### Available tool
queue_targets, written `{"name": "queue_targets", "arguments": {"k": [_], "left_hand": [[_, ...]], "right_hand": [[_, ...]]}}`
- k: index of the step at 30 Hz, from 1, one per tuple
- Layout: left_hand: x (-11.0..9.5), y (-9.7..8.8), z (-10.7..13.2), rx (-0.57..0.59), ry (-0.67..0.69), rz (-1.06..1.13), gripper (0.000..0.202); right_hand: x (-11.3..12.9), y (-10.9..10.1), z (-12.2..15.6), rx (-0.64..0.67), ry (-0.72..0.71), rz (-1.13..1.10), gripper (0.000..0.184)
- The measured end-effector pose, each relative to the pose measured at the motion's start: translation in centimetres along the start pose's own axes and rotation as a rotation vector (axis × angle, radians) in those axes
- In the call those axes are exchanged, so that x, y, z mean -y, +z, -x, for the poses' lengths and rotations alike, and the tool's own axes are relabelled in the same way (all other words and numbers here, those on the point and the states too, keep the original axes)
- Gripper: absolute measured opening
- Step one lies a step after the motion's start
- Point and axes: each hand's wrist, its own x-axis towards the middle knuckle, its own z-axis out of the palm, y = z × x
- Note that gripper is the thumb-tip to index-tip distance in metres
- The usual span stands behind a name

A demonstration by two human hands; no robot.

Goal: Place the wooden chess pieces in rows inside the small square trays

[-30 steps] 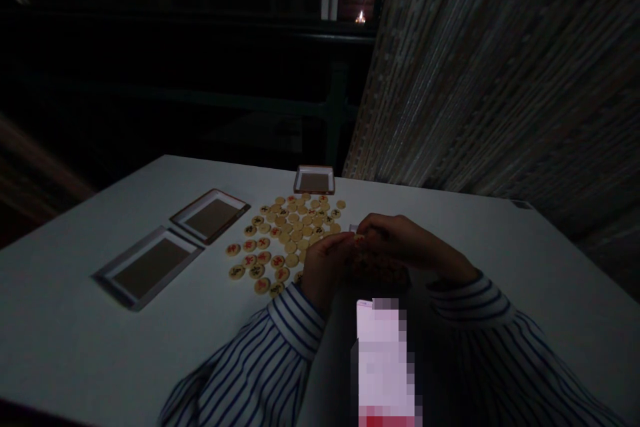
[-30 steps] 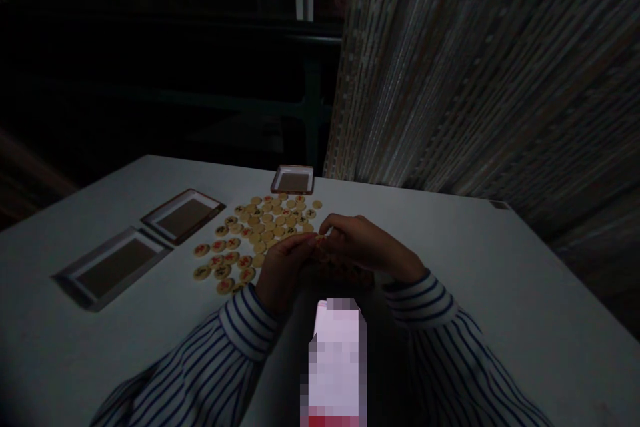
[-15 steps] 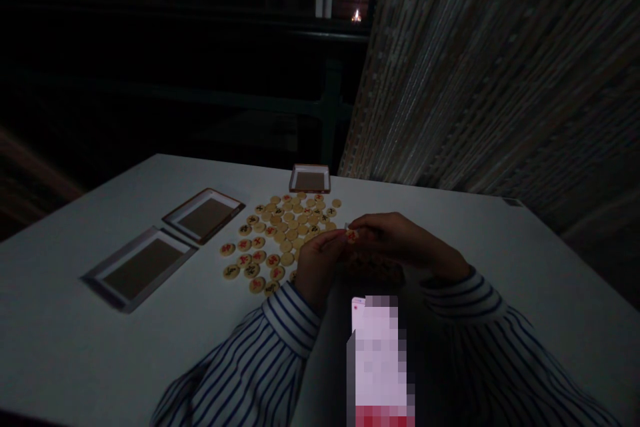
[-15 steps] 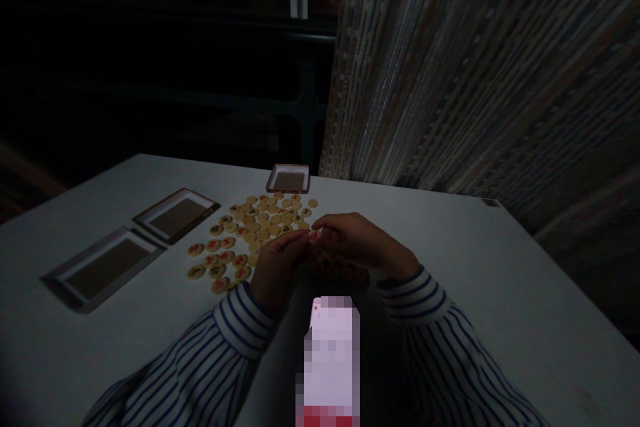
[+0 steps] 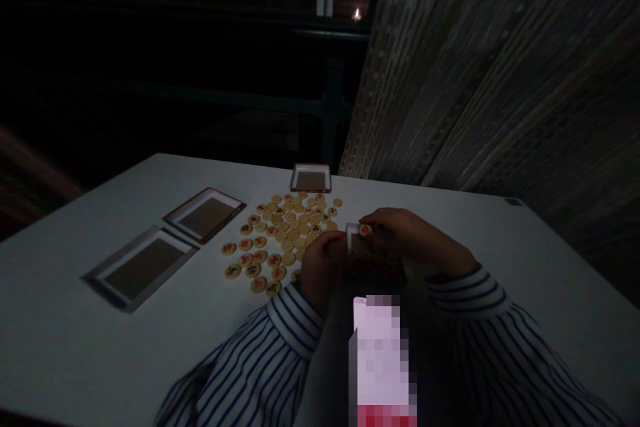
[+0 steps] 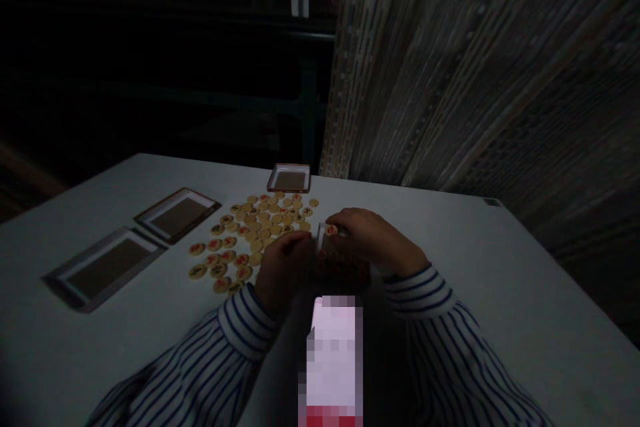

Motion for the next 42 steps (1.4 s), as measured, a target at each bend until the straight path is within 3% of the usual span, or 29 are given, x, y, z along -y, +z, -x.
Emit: {"name": "queue_targets", "arguments": {"k": [3, 8, 15, 42], "left_hand": [[0.9, 0.0, 0.1, 0.032, 0.084, -0.183, 0.017], [1.4, 0.0, 0.4, 0.086, 0.107, -0.348, 0.023], [1.4, 0.1, 0.4, 0.141, 0.176, -0.357, 0.024], [1.3, 0.2, 0.6, 0.166, 0.095, -0.378, 0.023]], "right_hand": [[-0.7, 0.4, 0.0, 0.048, 0.029, 0.062, 0.029], [-1.0, 0.9, -0.1, 0.130, 0.078, 0.122, 0.027], [-1.1, 1.3, -0.1, 0.149, 0.069, 0.114, 0.029], [-1.8, 2.5, -0.4, 0.225, 0.024, 0.153, 0.026]]}}
